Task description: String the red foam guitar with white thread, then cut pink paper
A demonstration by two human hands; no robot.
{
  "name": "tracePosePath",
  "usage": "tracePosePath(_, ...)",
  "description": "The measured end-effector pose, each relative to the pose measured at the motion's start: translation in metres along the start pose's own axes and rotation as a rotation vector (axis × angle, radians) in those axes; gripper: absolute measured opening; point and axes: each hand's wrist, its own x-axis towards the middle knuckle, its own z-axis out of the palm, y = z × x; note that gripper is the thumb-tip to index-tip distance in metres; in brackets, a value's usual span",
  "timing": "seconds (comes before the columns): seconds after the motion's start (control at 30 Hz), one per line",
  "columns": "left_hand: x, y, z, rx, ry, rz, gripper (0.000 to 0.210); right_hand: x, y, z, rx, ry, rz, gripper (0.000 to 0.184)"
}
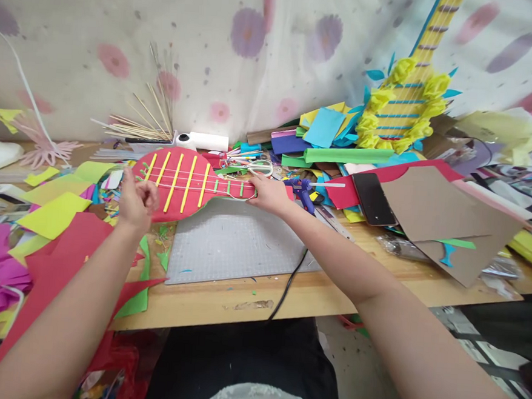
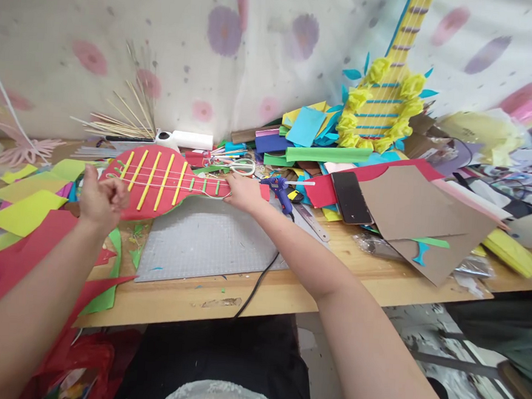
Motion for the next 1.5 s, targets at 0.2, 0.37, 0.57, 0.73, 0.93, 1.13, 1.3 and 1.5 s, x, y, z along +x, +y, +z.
tracePosePath(0.2,-0.010,-0.005,0.024,-0.381,-0.336,-0.288,0.081,0.022,-0.002,0.015,-0.041,-0.069,0.066,0.049)
tracePosePath(0.37,-0.017,-0.014,0.041,-0.413,-0.417,-0.346,0.050,0.022,-0.011,0.007,-0.054,-0.127,0.108,0.076)
tracePosePath(0.57,-0.028,-0.018,0.058,-0.007,-0.231,-0.420,0.042,-0.003,-0.030,-0.015,-0.088,0.002,0.134,0.053)
tracePosePath(0.73,-0.035,-0.017,0.068,0.360,-0.464,-0.102,0.056,-0.011,-0.037,-0.012,-0.102,0.066,0.143,0.039)
tracePosePath(0.93,-0.024,-0.006,0.046,0.382,-0.455,-0.016,0.035,-0.013,-0.023,-0.006,-0.044,0.114,0.096,0.034)
tracePosePath(1.13,-0.019,-0.007,0.038,0.601,-0.223,0.003,0.047,-0.018,-0.011,-0.007,0.155,0.057,0.203,0.032)
tracePosePath(1.3,-0.042,-0.004,0.117,-0.264,-0.282,-0.286,0.038,-0.018,-0.050,0.013,0.445,0.221,-0.004,0.046)
tracePosePath(1.5,-0.063,0.016,0.123,-0.431,-0.559,-0.476,0.064,-0.052,-0.050,0.040,0.299,0.143,-0.498,0.062)
